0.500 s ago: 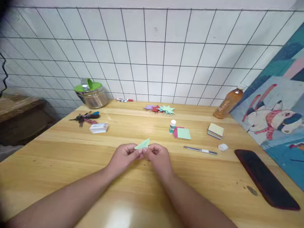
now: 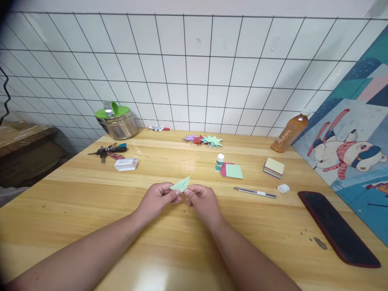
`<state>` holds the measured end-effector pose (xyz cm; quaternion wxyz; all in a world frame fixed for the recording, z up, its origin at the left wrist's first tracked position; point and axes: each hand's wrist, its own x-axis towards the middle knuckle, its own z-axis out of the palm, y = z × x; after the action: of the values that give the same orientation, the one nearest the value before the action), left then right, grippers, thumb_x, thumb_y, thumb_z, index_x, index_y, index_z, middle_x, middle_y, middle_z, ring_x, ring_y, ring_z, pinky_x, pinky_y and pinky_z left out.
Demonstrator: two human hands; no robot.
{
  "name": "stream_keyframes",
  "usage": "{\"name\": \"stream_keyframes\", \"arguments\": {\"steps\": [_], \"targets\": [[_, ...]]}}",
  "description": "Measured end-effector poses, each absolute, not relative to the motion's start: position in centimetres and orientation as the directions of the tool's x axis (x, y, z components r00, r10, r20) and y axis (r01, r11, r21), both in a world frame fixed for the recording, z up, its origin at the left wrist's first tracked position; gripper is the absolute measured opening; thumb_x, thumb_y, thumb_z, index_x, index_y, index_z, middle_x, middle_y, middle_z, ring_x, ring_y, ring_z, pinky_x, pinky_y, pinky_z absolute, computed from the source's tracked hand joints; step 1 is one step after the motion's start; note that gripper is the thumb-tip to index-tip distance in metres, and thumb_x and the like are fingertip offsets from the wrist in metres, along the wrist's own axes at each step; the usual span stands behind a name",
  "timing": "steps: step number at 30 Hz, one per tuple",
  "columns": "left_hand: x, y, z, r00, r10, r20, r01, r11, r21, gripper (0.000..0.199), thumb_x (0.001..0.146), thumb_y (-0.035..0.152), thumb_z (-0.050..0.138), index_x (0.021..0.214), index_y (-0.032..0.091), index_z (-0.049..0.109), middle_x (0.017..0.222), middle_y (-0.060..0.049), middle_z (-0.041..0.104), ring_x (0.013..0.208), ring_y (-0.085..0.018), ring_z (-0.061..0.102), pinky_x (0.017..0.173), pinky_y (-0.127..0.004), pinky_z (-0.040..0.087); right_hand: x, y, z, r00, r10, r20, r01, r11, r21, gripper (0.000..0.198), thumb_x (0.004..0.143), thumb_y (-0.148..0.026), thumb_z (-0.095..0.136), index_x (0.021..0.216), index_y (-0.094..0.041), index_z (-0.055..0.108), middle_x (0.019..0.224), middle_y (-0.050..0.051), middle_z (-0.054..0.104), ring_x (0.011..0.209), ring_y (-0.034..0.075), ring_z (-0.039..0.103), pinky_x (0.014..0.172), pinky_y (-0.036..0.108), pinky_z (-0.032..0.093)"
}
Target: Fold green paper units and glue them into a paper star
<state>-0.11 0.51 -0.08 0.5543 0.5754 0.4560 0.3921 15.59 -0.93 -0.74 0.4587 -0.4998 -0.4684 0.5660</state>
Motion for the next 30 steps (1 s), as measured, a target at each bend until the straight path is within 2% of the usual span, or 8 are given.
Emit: {"name": "stream_keyframes", "arguments": {"steps": [7,9,12,14,16,17,23,30], "targets": [[-0.1,0.7,-0.3,0.312,0.949,-0.043,0.149,-0.004,0.989,0.019,0.073,0.032,0.060,0.071,0.013,0.065,0.061,-0.002,0.065,0.056,-0.013,0.058,0.057,-0.022,0.044,15.7,-0.9,-0.5,-0.089,0.992,-0.092,0.061,-0.086,-0.994,0.022,0.072,-0.037,0.061,0.076,-0.015,0.063,0.071,0.004,0.064,0.065,0.016,0.059,0.062,0.028,0.050],[-0.3,0.6,-0.4,0.349,0.936,-0.042,0.243,-0.048,0.969,0.021,0.074,0.033,0.058,0.067,0.014,0.063,0.059,-0.001,0.063,0.053,-0.012,0.054,0.052,-0.020,0.040,15.9,-1.0,-0.4,-0.128,0.991,-0.025,0.086,-0.014,-0.996,0.026,0.072,-0.031,0.061,0.094,-0.017,0.061,0.084,0.005,0.065,0.075,0.017,0.061,0.067,0.028,0.050],[-0.5,0.5,-0.6,0.423,0.906,0.012,0.395,-0.196,0.898,0.026,0.076,0.033,0.055,0.058,0.015,0.058,0.050,0.004,0.052,0.047,-0.009,0.043,0.045,-0.018,0.030,16.2,-1.1,-0.3,-0.110,0.982,0.153,0.185,0.171,-0.968,0.052,0.068,-0.022,0.063,0.118,-0.023,0.049,0.107,0.006,0.060,0.095,0.017,0.056,0.079,0.030,0.047],[-0.5,0.4,-0.8,0.447,0.892,0.063,0.441,-0.281,0.852,0.027,0.077,0.031,0.053,0.055,0.015,0.055,0.048,0.005,0.045,0.046,-0.008,0.039,0.045,-0.018,0.027,16.4,-1.1,-0.2,-0.110,0.973,0.205,0.325,0.230,-0.917,0.036,0.069,-0.021,0.061,0.105,-0.023,0.058,0.098,0.004,0.062,0.090,0.017,0.057,0.081,0.030,0.045],[-0.5,0.4,-0.9,0.426,0.900,0.093,0.456,-0.302,0.837,0.025,0.076,0.029,0.053,0.055,0.016,0.053,0.049,0.006,0.042,0.048,-0.008,0.038,0.046,-0.018,0.026,16.5,-1.1,-0.1,-0.120,0.977,0.179,0.419,0.213,-0.883,0.011,0.072,-0.024,0.059,0.082,-0.021,0.062,0.080,0.002,0.063,0.077,0.015,0.057,0.074,0.028,0.044],[-0.5,0.4,-0.9,0.401,0.911,0.098,0.449,-0.289,0.845,0.024,0.076,0.028,0.054,0.055,0.016,0.052,0.050,0.006,0.043,0.048,-0.008,0.038,0.046,-0.018,0.027,16.5,-1.1,-0.1,-0.120,0.981,0.153,0.430,0.190,-0.883,0.007,0.073,-0.025,0.058,0.075,-0.020,0.061,0.074,0.001,0.062,0.071,0.014,0.056,0.070,0.027,0.044],[-0.4,0.7,-0.6,0.332,0.942,0.042,0.207,-0.117,0.971,0.016,0.075,0.028,0.057,0.071,0.014,0.062,0.066,-0.001,0.061,0.061,-0.012,0.053,0.059,-0.022,0.041,16.6,-0.7,-0.5,-0.149,0.989,-0.005,0.358,0.049,-0.932,0.017,0.074,-0.034,0.058,0.071,-0.018,0.056,0.064,-0.003,0.054,0.057,0.011,0.046,0.054,0.022,0.038],[-0.7,0.9,0.1,0.351,0.936,0.008,0.144,-0.062,0.988,0.022,0.072,0.033,0.062,0.063,0.013,0.063,0.060,-0.003,0.064,0.059,-0.013,0.056,0.061,-0.023,0.042,16.6,-0.7,-0.7,-0.226,0.972,-0.061,0.221,-0.009,-0.975,0.024,0.074,-0.040,0.059,0.071,-0.017,0.055,0.063,-0.004,0.051,0.056,0.009,0.044,0.054,0.021,0.035]]}}
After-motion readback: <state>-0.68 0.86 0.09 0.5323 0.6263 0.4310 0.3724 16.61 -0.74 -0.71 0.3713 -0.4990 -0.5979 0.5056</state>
